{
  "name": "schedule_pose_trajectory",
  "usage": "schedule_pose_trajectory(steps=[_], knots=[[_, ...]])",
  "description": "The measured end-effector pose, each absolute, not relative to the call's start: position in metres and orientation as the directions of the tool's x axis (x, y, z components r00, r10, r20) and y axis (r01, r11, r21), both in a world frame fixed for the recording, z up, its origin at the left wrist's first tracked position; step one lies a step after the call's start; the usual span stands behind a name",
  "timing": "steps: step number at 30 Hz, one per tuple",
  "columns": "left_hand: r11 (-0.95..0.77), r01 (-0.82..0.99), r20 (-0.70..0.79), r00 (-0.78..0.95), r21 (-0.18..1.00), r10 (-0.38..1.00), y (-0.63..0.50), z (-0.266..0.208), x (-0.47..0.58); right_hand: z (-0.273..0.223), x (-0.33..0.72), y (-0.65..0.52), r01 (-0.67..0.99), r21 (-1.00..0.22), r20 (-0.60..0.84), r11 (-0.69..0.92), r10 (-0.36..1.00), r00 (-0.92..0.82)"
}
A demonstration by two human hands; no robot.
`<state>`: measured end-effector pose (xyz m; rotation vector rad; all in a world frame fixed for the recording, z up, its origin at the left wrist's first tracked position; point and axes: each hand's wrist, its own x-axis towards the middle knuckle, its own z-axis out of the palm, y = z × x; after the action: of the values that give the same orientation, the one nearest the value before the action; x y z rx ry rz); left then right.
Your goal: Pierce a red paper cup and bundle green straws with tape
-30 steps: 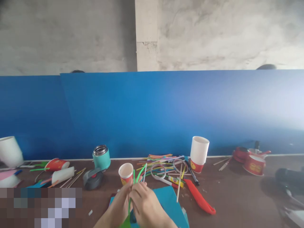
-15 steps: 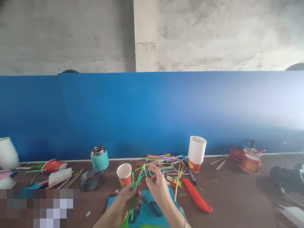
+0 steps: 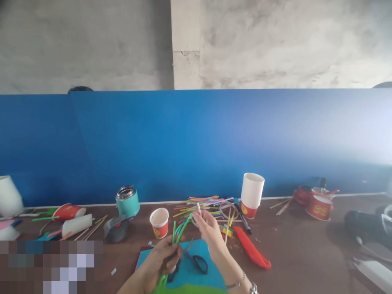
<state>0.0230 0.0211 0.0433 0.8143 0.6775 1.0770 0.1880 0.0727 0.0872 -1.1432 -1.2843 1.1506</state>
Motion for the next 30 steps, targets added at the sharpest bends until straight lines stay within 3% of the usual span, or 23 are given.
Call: schedule_pose_trajectory(steps=[5, 9, 15, 18, 23, 27, 30], knots=[[0.208, -0.394, -0.089, 0.300, 0.895, 0.950, 0.017, 0.046, 0.029, 0.093, 0.178, 0.064, 0.206, -0.956, 0.192, 0.208, 0.977, -0.096], [0.160, -0.304, -0.084, 0.248, 0.939, 0.965, 0.018, 0.045, 0.037, 0.091, 0.172, 0.060, 0.300, -0.929, 0.146, 0.219, 0.958, -0.246], [0.081, -0.280, -0.033, 0.171, 0.957, 0.985, 0.020, 0.037, 0.044, 0.084, 0.169, 0.055, 0.440, -0.840, 0.232, 0.317, 0.943, -0.237], [0.149, -0.366, -0.040, 0.289, 0.919, 0.956, 0.015, 0.042, 0.040, 0.088, 0.173, 0.053, 0.290, -0.889, 0.239, 0.354, 0.899, -0.366], [0.386, -0.545, -0.010, 0.569, 0.744, 0.822, 0.005, 0.059, 0.029, 0.092, 0.178, 0.049, -0.043, -0.999, 0.025, 0.000, 0.818, -0.574], [0.455, -0.576, 0.038, 0.647, 0.679, 0.762, 0.001, 0.064, 0.020, 0.088, 0.179, 0.054, -0.093, -0.995, 0.020, -0.043, 0.809, -0.587], [0.460, -0.576, 0.052, 0.660, 0.675, 0.750, 0.001, 0.063, 0.016, 0.089, 0.188, 0.066, -0.220, -0.973, 0.042, -0.070, 0.883, -0.468]])
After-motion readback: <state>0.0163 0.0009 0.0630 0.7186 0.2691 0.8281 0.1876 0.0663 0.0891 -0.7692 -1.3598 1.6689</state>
